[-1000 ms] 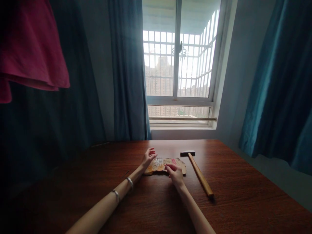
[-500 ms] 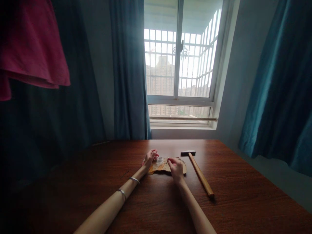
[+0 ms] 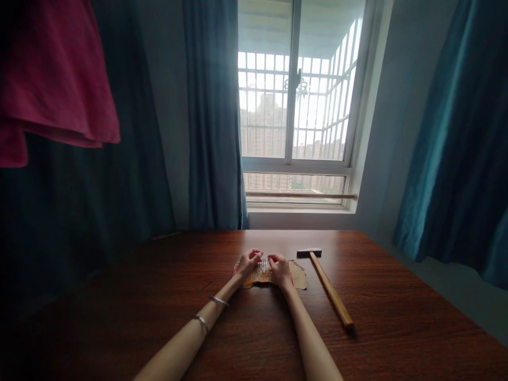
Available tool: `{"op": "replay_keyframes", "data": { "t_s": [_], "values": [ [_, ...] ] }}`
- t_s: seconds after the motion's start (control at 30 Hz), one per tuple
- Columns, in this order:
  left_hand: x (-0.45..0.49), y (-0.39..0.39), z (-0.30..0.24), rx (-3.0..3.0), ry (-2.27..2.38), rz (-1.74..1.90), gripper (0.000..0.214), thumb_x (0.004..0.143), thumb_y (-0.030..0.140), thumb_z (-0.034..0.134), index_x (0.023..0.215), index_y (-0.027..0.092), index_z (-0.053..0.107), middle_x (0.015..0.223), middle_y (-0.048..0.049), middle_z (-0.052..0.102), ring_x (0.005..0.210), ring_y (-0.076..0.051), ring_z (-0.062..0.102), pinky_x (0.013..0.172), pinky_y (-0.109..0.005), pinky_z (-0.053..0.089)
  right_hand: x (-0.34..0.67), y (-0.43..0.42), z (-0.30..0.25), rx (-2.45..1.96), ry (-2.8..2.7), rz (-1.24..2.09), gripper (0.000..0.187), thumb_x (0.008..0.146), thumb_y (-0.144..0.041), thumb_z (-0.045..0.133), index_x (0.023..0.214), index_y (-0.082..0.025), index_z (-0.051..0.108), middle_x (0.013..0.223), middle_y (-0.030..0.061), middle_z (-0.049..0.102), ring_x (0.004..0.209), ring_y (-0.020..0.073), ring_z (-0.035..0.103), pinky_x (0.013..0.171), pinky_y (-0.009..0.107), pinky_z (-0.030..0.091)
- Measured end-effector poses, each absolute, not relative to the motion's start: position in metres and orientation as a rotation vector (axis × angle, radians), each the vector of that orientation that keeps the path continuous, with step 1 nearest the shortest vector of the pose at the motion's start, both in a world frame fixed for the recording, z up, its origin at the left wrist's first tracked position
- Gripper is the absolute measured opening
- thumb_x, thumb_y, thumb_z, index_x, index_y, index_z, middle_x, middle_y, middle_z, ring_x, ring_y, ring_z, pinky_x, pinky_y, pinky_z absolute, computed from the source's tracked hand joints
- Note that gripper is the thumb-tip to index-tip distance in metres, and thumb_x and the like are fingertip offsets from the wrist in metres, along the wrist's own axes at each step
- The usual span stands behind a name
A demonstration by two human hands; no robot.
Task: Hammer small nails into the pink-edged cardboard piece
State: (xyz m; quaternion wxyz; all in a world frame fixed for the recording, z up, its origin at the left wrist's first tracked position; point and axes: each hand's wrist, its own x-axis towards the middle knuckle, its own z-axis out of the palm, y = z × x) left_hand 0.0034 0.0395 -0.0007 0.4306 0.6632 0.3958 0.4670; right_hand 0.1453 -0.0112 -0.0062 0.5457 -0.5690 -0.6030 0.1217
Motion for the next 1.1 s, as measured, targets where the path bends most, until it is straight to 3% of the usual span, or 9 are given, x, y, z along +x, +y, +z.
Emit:
{"op": "replay_keyframes", "data": {
  "t_s": [0.53,1.1],
  "values": [
    [0.007,0.05,-0.009,1.734,1.017,1.153,0.029,0.067,0.036,0.062,0.083,0.012,0.064,0.075,-0.0064,0.067,0.07,-0.017,0.062,0.062,-0.024,0.047,0.148,-0.006,-0.019,-1.411,-1.518,0.281,0.026,0.077,-0.03,0.048,0.08,-0.017,0.07,0.076,0.0061,0.07,0.069,0.0175,0.061,0.065,0.027,0.046],
    [0.012,0.056,-0.012,1.887,1.015,1.015,0.032,0.06,0.034,0.069,0.08,0.01,0.069,0.079,-0.0096,0.07,0.076,-0.02,0.063,0.065,-0.025,0.047,0.147,-0.01,-0.021,-1.486,-1.589,0.175,0.018,0.075,-0.022,0.052,0.075,-0.019,0.07,0.076,0.0037,0.064,0.071,0.0149,0.057,0.069,0.024,0.042]
  ]
}}
